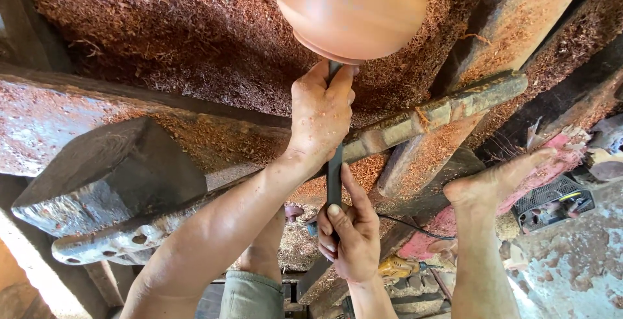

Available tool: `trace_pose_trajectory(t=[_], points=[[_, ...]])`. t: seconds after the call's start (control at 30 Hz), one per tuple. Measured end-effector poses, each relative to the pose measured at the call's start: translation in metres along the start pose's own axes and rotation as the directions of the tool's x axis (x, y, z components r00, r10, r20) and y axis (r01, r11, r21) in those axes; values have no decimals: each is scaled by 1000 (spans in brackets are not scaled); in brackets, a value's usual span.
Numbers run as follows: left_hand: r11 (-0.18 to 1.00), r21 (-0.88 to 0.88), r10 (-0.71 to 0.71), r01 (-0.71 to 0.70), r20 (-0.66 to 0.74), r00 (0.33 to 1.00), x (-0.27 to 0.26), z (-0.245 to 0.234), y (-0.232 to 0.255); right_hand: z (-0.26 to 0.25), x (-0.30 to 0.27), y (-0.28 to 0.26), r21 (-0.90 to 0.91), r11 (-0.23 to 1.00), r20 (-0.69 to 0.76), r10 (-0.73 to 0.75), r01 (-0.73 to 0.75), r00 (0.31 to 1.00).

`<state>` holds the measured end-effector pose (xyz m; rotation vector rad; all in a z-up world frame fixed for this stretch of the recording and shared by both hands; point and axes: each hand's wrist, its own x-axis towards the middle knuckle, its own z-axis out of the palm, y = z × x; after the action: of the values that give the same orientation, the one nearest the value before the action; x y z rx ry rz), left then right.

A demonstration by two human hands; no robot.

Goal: Shaping and finishing a wooden object on a lathe using various chisels and sandpaper

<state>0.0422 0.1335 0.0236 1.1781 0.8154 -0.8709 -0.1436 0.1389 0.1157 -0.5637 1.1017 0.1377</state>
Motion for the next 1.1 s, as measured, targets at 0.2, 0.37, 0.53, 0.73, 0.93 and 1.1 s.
trace_pose_trajectory(t=[0.2,0.37,0.53,0.73,0.93,1.1], points=[[999,48,20,-19,-9,1000,0,0,1,-1,1,-3,26,1000,25,9,-10,1000],[1000,19,17,-17,2,1000,-2,1,4,0,1,-3,24,1000,14,16,-17,1000],[1000,20,14,-14,0,1000,1,1,0,3,1,-1,3,1000,-32,20,-20,999],[999,36,-27,27,-5,1000,4,-1,-2,14,1,2,-49,999,-109,-12,6,994],[995,-42,-92,92,11,996,8,-1,-7,21,0,9,-107,991,-141,-96,81,985],[986,-29,-160,162,57,985,4,-4,3,27,-1,14,-130,981,-138,-163,145,977]])
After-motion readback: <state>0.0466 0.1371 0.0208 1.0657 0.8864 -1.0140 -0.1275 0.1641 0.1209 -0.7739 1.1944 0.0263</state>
